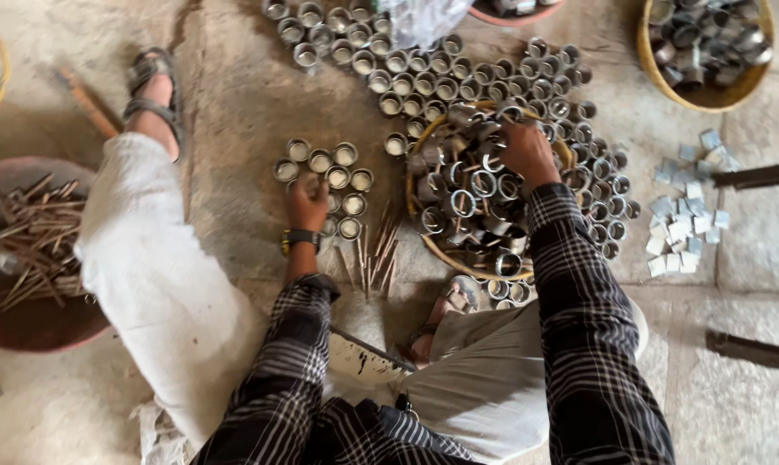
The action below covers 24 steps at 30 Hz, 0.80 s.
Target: The person sits on the floor and repeatedly picks up small metal cups and thin metal rods. They insert the rods into the cups and use a hammer to tap them into place, then place the assembled units into a large woven basket. The process is repetitive and involves handling multiple small components.
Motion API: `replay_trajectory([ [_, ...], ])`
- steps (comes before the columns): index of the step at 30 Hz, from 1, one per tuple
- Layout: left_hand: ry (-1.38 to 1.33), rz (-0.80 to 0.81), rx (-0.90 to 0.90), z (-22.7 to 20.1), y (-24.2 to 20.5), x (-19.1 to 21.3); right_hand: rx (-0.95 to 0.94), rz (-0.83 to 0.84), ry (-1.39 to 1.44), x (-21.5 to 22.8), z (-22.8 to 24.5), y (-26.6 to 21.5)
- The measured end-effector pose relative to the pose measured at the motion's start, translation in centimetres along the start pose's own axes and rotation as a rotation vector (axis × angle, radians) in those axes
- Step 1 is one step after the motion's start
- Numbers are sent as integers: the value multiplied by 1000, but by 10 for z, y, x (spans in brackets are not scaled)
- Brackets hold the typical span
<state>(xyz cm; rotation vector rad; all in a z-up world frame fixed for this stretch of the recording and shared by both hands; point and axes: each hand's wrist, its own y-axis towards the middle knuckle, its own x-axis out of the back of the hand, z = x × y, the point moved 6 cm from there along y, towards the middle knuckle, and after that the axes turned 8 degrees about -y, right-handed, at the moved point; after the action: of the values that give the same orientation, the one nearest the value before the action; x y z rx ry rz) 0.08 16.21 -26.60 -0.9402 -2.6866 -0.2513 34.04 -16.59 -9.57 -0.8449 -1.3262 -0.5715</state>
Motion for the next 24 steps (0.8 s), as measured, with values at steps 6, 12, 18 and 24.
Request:
replay_trajectory([
  [6,442,-19,236,13,-50,8,10,-120,94,39,20,-15],
  [12,616,-80,707,-7,-74,27,351,357,229,-44,136,-69],
  [18,365,-64,702,37,-98,24,236,453,156,-195,266,-142],
  [24,446,-58,544,16,-102,26,299,114,-57,-219,323,-181],
])
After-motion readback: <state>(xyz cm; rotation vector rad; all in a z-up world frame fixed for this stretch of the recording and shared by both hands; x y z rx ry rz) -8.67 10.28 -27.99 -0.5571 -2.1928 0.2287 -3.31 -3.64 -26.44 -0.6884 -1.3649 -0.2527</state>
